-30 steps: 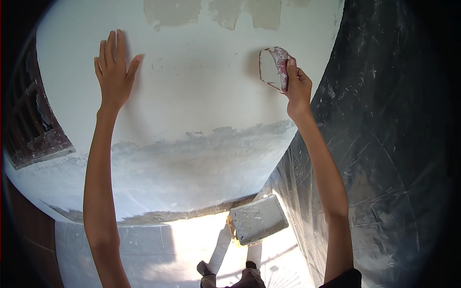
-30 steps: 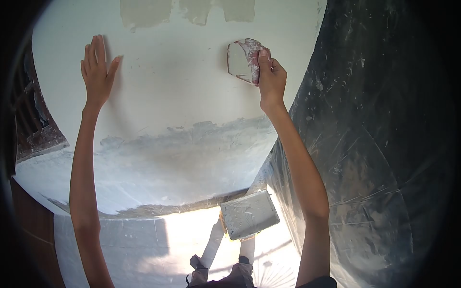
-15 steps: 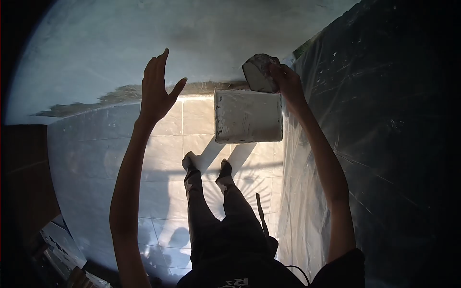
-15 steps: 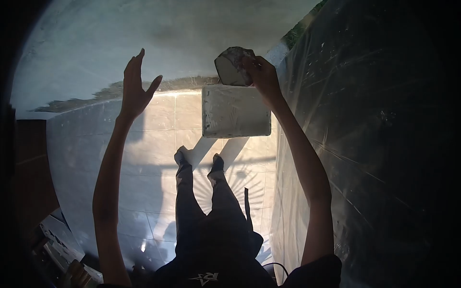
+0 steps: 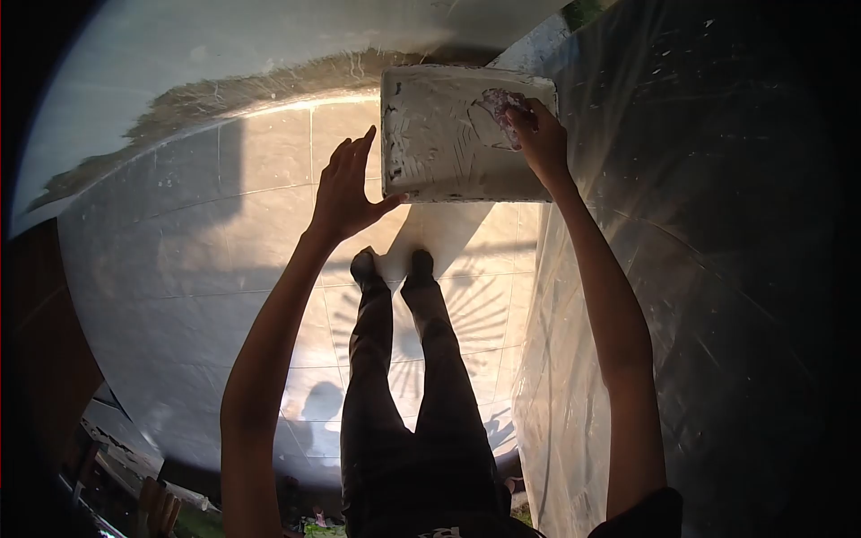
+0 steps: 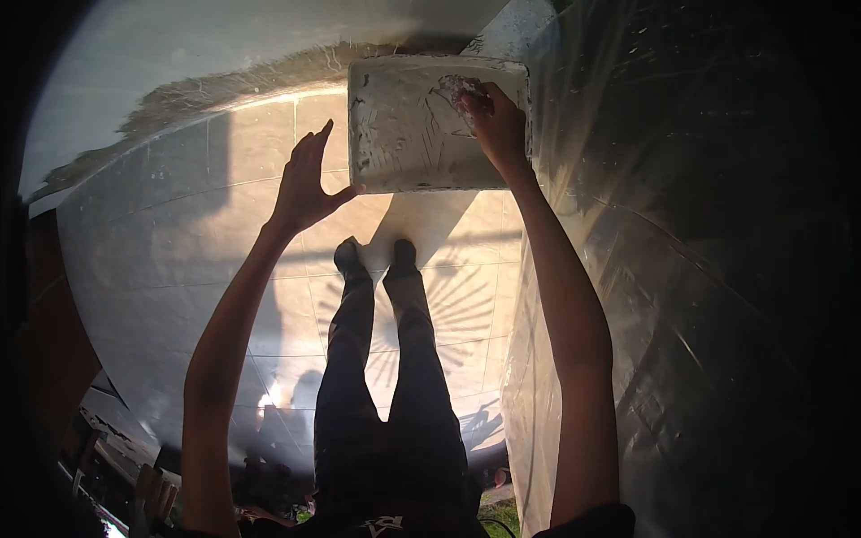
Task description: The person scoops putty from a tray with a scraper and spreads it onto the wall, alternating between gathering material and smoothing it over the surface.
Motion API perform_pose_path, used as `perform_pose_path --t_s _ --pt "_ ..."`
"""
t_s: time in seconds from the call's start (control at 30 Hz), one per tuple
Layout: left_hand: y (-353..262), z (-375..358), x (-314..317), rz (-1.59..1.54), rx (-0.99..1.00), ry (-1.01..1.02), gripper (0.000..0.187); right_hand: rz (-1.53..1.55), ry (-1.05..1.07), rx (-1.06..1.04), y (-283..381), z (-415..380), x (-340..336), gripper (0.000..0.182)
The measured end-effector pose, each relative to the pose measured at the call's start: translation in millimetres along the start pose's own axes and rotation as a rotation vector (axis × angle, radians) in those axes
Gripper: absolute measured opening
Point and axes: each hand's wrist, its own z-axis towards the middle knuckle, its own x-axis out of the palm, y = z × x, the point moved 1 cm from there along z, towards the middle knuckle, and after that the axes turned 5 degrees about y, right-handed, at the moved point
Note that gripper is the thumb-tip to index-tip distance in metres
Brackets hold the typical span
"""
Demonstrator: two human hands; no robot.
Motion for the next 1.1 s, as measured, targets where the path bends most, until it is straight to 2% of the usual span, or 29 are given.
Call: perform_pose_path --t_s 0.03,0.13,0.37,0.4,0.5,0.77,1.03,1.1 --pt "5 0 14 -0.008 -0.008 0.019 0.11 -0.003 0.01 0.02 -11 1 3 0.03" --pt "15 5 48 0.009 -0.008 -0.004 0.117 -0.183 -0.068 -0.244 -38 17 14 0.029" --pt "26 23 110 -0.023 -0.06 -0.105 0.13 -0.323 -0.035 -0.276 -70 44 36 0.026" --pt "21 25 106 -0.097 -0.098 -0.04 0.134 -0.358 -0.032 -0.285 -70 46 39 0.025" --pt "21 21 118 0.043 -0.122 -0.133 0.136 -0.419 -0.039 -0.324 -71 52 46 0.024" --pt "26 19 123 0.057 -0.139 -0.135 0.14 -0.433 -0.045 -0.411 -74 60 62 0.021" --pt "30 18 128 0.007 -0.162 -0.155 0.137 -0.636 -0.128 -0.627 -82 31 76 0.01" --pt "33 18 132 -0.001 -0.149 -0.19 0.142 -0.566 -0.107 -0.707 -85 15 79 0.011"
